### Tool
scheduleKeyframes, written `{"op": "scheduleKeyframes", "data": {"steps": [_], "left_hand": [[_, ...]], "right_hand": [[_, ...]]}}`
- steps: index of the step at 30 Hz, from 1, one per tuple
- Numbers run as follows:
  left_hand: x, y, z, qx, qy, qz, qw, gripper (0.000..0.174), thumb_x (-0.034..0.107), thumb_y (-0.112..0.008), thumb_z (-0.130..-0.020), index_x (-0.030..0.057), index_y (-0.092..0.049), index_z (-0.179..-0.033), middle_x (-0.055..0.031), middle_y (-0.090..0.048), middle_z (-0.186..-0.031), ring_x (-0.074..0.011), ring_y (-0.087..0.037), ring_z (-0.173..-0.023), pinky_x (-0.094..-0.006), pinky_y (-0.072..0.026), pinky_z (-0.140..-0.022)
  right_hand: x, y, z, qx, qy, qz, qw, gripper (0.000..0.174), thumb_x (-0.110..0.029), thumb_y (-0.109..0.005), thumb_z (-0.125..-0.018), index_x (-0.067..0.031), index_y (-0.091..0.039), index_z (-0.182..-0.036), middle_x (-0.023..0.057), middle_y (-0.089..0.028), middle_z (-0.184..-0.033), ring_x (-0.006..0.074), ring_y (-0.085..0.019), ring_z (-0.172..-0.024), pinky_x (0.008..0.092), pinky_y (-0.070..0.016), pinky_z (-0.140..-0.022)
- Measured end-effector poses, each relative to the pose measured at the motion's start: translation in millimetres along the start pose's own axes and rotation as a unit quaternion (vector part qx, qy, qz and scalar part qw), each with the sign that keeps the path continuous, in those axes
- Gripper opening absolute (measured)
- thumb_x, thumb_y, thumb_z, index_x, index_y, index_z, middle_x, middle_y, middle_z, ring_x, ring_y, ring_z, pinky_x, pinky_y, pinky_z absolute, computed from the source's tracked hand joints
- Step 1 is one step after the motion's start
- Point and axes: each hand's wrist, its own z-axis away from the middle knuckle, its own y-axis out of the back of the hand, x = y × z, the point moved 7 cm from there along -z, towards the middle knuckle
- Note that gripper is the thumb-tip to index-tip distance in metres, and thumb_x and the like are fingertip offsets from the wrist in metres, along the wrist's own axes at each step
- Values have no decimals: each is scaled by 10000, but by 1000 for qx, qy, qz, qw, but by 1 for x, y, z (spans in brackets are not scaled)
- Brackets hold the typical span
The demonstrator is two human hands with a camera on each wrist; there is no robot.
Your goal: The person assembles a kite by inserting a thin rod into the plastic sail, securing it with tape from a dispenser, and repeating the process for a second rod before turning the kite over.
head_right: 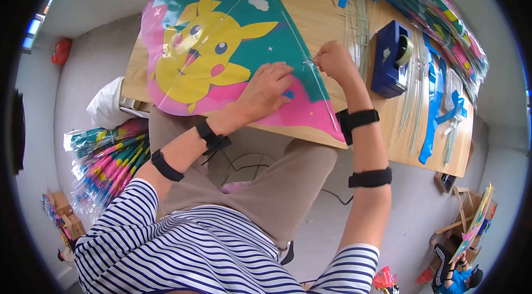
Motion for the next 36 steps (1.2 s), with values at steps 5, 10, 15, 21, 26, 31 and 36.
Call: {"op": "scheduleKeyframes", "data": {"steps": [5, 10, 15, 21, 26, 31, 36], "left_hand": [[-16, 13, -5, -15, -1, -26, 1000, 407, 121, -813, -676, 22, -628, -1025, -147, -549, -1298, -345, -469, -1289, -489, -378, -1049], [-21, 14, -13, -21, -3, -22, 1000, 401, 121, -813, -678, 16, -627, -1017, -143, -542, -1327, -349, -455, -1308, -509, -379, -1051], [-23, 4, -16, -31, -4, -23, 999, 400, 120, -817, -671, 8, -630, -1007, -141, -537, -1345, -348, -447, -1318, -524, -391, -1050], [-23, -1, -19, -43, -6, -19, 999, 394, 127, -821, -663, 2, -640, -989, -140, -542, -1342, -347, -448, -1316, -537, -405, -1047], [-23, -3, -24, -38, -13, -15, 999, 385, 163, -830, -665, -2, -647, -961, -140, -555, -1322, -343, -457, -1302, -533, -399, -1051], [-26, -13, -31, -54, -17, -6, 998, 399, 247, -831, -675, 4, -663, -943, -143, -574, -1288, -325, -474, -1287, -536, -389, -1057], [-29, -20, -33, -72, -9, -15, 997, 439, 296, -834, -669, 8, -673, -959, -141, -588, -1272, -309, -486, -1281, -535, -385, -1060]], "right_hand": [[-10, -19, -38, -32, 24, 88, 995, 170, -106, -703, -663, 53, -677, -719, 204, -645, -630, 302, -662, -588, 395, -517, -575], [-10, -22, -46, -29, 21, 131, 991, 181, -107, -709, -669, 53, -685, -750, 228, -662, -684, 341, -682, -674, 412, -529, -644], [0, -25, -52, -34, 8, 128, 991, 199, -119, -724, -677, 50, -690, -777, 248, -668, -728, 380, -681, -731, 430, -530, -678], [2, -30, -56, -48, 20, 139, 989, 198, -125, -732, -686, 38, -696, -792, 260, -673, -768, 399, -681, -767, 441, -528, -688], [2, -31, -57, -45, 19, 147, 988, 204, -132, -739, -694, 37, -694, -800, 272, -674, -801, 414, -676, -796, 452, -525, -704], [3, -32, -58, -46, 10, 157, 986, 210, -143, -745, -710, 32, -702, -819, 268, -681, -814, 416, -678, -809, 454, -528, -714], [4, -33, -57, -39, 5, 162, 986, 202, -139, -746, -718, 36, -701, -809, 253, -686, -793, 387, -686, -749, 442, -533, -678]]}}
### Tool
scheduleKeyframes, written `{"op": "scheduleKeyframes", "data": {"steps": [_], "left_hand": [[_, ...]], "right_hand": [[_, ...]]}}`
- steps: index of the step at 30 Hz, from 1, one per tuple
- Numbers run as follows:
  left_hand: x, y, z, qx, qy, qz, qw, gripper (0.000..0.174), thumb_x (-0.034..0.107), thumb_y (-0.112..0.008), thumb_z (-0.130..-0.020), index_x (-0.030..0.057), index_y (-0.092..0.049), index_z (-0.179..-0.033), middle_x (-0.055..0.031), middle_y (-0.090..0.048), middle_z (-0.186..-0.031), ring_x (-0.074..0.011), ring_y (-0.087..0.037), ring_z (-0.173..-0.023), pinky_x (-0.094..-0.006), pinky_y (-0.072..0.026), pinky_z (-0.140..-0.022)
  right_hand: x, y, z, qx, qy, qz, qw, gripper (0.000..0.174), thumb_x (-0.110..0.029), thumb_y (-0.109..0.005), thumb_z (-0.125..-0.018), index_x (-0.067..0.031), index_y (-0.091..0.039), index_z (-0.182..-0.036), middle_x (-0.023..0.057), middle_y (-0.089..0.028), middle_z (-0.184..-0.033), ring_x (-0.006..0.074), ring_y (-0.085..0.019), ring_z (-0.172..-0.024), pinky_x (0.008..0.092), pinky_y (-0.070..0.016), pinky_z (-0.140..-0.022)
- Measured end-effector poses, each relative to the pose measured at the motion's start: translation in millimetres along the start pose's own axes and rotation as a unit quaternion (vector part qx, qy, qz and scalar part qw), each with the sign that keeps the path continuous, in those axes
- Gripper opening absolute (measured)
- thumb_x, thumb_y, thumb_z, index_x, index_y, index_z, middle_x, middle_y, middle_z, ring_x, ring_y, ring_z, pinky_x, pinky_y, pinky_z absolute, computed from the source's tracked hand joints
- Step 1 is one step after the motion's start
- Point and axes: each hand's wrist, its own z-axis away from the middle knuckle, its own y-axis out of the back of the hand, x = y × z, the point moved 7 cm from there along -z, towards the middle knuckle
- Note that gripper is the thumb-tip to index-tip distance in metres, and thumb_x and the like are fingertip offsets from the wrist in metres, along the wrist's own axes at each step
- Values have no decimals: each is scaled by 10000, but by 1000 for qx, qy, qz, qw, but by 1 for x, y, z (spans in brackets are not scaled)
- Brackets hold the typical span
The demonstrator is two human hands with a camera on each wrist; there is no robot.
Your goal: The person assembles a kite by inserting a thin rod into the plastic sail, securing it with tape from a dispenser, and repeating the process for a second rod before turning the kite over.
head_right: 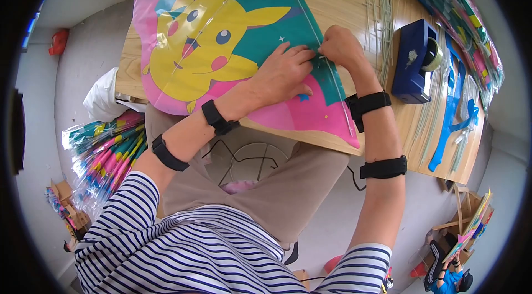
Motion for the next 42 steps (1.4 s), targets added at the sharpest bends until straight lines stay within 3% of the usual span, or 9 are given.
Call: {"op": "scheduleKeyframes", "data": {"steps": [8, 14, 20, 23, 26, 30, 31, 35, 42], "left_hand": [[2, 1, 3, -4, 5, -26, 1000, 473, 323, -836, -667, 18, -668, -988, -120, -584, -1290, -297, -484, -1298, -523, -395, -1035], [2, 3, 3, -12, 4, -30, 999, 474, 338, -832, -675, 19, -667, -985, -119, -576, -1307, -295, -482, -1301, -535, -394, -1024], [3, 2, 4, -8, 6, -33, 999, 471, 340, -825, -687, 17, -667, -991, -122, -571, -1317, -296, -479, -1306, -541, -390, -1026], [2, 2, 4, -3, 5, -32, 999, 470, 339, -825, -689, 19, -668, -995, -123, -571, -1319, -297, -479, -1308, -542, -390, -1029], [2, 1, 5, 0, 4, -33, 999, 469, 333, -828, -684, 21, -670, -996, -121, -572, -1322, -298, -478, -1311, -542, -393, -1028], [1, 0, 4, 14, 9, -36, 999, 469, 316, -841, -664, 24, -676, -991, -116, -580, -1313, -296, -483, -1310, -542, -399, -1024], [0, 0, 5, 17, 10, -35, 999, 469, 311, -843, -658, 25, -677, -990, -116, -582, -1310, -295, -486, -1308, -543, -401, -1022], [1, 0, 3, 11, 11, -30, 999, 468, 296, -849, -638, 29, -680, -983, -114, -590, -1291, -293, -499, -1294, -547, -407, -1015], [1, 2, 3, 20, 10, -24, 999, 466, 286, -852, -624, 30, -680, -973, -105, -596, -1267, -283, -497, -1286, -543, -413, -1013]], "right_hand": [[1, 12, 13, -60, -115, -160, 979, 227, -133, -764, -779, 75, -673, -767, 121, -619, -620, 180, -488, -390, 343, -390, -381], [7, 12, 25, -37, -159, -307, 938, 233, -133, -735, -831, 90, -670, -815, 132, -619, -615, 150, -411, -369, 322, -360, -383], [2, 14, 36, 9, -150, -319, 936, 276, -174, -723, -845, 96, -672, -813, 129, -640, -617, 155, -438, -373, 323, -399, -402], [11, 43, 33, 103, -139, -173, 970, 256, -188, -730, -828, 65, -694, -815, 100, -657, -619, 147, -499, -413, 307, -439, -437], [13, 58, 40, 117, -120, -199, 966, 231, -201, -740, -808, 29, -720, -825, 73, -679, -634, 130, -571, -484, 285, -466, -470], [14, 31, 36, 147, -56, -115, 981, 212, -215, -769, -753, -30, -742, -854, 124, -692, -668, 217, -662, -610, 349, -526, -609], [9, 23, 40, 162, -55, -71, 983, 188, -192, -760, -730, -48, -742, -850, 170, -701, -749, 310, -690, -717, 405, -537, -697], [-1, 0, 36, 225, -36, 2, 974, 105, -136, -682, -731, -61, -727, -790, 209, -704, -871, 403, -677, -862, 469, -539, -765], [-9, -7, 24, 242, -20, 83, 966, 104, -109, -644, -730, -41, -712, -770, 229, -700, -857, 430, -678, -837, 469, -553, -735]]}}
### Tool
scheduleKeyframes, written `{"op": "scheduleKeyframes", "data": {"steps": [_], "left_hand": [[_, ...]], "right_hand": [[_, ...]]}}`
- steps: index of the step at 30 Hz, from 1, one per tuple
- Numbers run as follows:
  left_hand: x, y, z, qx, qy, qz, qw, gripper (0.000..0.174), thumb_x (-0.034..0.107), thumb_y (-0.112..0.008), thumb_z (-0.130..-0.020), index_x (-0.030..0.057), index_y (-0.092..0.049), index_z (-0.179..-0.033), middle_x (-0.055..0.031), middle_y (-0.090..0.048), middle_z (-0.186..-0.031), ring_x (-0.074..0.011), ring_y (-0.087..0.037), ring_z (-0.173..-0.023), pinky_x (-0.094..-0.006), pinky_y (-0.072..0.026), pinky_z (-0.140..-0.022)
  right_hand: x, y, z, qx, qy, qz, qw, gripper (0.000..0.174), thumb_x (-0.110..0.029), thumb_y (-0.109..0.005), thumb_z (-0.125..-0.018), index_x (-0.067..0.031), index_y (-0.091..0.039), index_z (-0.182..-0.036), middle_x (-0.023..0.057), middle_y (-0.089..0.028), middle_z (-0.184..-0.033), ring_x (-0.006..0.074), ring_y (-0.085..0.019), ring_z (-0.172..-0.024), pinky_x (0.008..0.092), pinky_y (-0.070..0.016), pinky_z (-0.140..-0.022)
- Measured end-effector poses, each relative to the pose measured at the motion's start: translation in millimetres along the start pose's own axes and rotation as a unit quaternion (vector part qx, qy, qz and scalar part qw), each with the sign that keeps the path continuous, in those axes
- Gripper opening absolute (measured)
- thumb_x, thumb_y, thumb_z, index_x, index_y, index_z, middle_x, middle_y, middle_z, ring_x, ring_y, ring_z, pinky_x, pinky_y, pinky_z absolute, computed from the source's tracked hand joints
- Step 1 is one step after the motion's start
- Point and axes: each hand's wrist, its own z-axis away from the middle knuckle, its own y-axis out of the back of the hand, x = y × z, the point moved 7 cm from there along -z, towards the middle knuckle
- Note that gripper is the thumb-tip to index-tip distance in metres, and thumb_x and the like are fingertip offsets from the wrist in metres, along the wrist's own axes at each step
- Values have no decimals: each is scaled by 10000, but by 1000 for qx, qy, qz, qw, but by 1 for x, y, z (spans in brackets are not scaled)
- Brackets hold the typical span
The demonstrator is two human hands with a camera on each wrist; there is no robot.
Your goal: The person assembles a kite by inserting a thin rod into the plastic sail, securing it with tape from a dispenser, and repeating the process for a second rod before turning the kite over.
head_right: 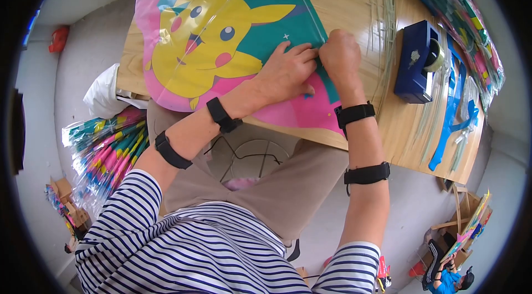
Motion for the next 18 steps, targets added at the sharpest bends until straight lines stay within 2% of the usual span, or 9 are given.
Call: {"op": "scheduleKeyframes", "data": {"steps": [2, 5, 11, 14, 18], "left_hand": [[0, 0, -2, -8, 2, -7, 1000, 467, 287, -852, -625, 28, -680, -974, -104, -595, -1268, -281, -495, -1285, -541, -412, -1014], [0, -1, 0, 0, -2, -8, 1000, 466, 287, -853, -624, 29, -682, -972, -103, -594, -1268, -279, -496, -1280, -540, -412, -1016], [0, -2, -1, 0, -3, -3, 1000, 469, 293, -856, -616, 35, -681, -967, -101, -594, -1269, -280, -499, -1278, -536, -412, -1015], [-2, 1, -2, 6, -3, -7, 1000, 469, 299, -856, -612, 39, -678, -960, -98, -595, -1269, -278, -501, -1277, -529, -412, -1015], [-1, -3, 1, 7, -4, -2, 1000, 462, 300, -853, -615, 41, -676, -954, -96, -594, -1274, -278, -502, -1278, -525, -406, -1021]], "right_hand": [[-5, 2, -2, 3, 31, 22, 999, 107, -103, -636, -733, -35, -710, -770, 234, -698, -849, 431, -679, -828, 477, -552, -729], [15, -4, -10, -88, -29, -93, 991, 111, -116, -661, -720, -26, -707, -767, 228, -700, -836, 414, -682, -818, 473, -552, -733], [12, -5, -15, -29, -7, -24, 999, 211, -191, -800, -670, -29, -711, -772, 203, -713, -844, 377, -695, -829, 442, -557, -723], [12, -2, -10, -98, -60, -79, 990, 241, -208, -827, -679, -21, -719, -786, 235, -707, -858, 400, -693, -860, 469, -551, -734], [18, -4, -12, -74, -38, -69, 994, 266, -220, -841, -678, -10, -723, -792, 251, -701, -848, 417, -690, -868, 483, -548, -743]]}}
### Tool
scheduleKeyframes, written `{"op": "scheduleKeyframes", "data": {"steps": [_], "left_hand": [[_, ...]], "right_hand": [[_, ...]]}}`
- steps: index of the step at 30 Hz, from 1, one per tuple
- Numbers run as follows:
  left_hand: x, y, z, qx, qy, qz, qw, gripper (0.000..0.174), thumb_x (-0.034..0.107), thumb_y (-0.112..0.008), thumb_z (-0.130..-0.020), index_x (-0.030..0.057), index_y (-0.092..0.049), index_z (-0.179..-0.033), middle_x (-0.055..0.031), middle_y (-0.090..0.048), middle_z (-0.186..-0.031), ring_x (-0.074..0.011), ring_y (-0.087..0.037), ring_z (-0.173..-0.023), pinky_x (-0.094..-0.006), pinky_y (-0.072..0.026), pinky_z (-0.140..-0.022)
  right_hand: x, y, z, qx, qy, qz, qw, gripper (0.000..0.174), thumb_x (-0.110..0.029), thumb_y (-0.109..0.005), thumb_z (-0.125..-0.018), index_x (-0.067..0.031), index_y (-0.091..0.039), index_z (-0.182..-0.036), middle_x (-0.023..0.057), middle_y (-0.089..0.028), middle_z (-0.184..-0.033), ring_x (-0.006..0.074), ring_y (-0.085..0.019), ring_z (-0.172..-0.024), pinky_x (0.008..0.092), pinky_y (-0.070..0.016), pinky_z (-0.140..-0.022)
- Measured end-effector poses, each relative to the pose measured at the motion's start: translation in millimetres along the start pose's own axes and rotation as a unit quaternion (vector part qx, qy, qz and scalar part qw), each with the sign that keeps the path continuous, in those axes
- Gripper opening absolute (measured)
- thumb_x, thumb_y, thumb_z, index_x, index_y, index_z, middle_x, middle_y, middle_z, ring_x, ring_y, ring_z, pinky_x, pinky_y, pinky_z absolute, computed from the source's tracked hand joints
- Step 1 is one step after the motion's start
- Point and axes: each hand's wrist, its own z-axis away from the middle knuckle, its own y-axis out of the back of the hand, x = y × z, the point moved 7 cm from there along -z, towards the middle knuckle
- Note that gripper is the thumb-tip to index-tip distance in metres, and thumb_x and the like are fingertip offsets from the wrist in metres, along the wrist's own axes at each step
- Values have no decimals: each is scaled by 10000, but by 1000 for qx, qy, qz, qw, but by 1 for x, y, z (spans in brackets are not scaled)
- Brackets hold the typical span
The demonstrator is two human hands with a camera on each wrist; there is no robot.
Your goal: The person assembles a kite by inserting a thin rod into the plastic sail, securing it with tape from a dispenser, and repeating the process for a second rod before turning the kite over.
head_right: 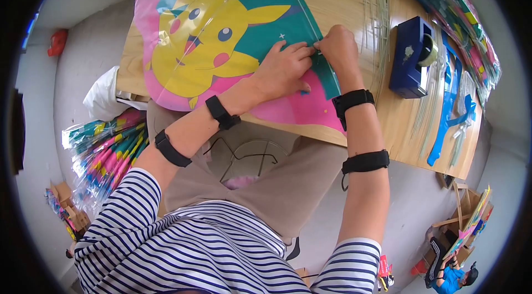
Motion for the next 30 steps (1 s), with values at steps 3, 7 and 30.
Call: {"op": "scheduleKeyframes", "data": {"steps": [3, 7, 30], "left_hand": [[0, 2, -2, -27, 9, 2, 1000, 457, 298, -848, -626, 38, -675, -960, -95, -591, -1279, -279, -501, -1281, -528, -401, -1025], [1, 1, 2, 0, 3, -2, 1000, 453, 293, -848, -627, 36, -676, -958, -95, -591, -1271, -277, -502, -1279, -530, -403, -1022], [1, 1, 0, -26, 10, -8, 1000, 512, 326, -855, -640, 26, -670, -1011, -110, -587, -1333, -290, -489, -1320, -543, -407, -1028]], "right_hand": [[-1, -2, -6, -23, 9, -9, 1000, 273, -216, -843, -671, -2, -716, -784, 251, -698, -836, 426, -684, -859, 482, -549, -752], [3, -11, -7, 14, 35, 6, 999, 240, -170, -834, -657, 1, -712, -772, 236, -701, -829, 414, -685, -849, 472, -551, -759], [17, 9, 23, -29, -133, -47, 990, 273, -139, -780, -663, 9, -734, -888, 207, -724, -868, 328, -706, -845, 414, -538, -730]]}}
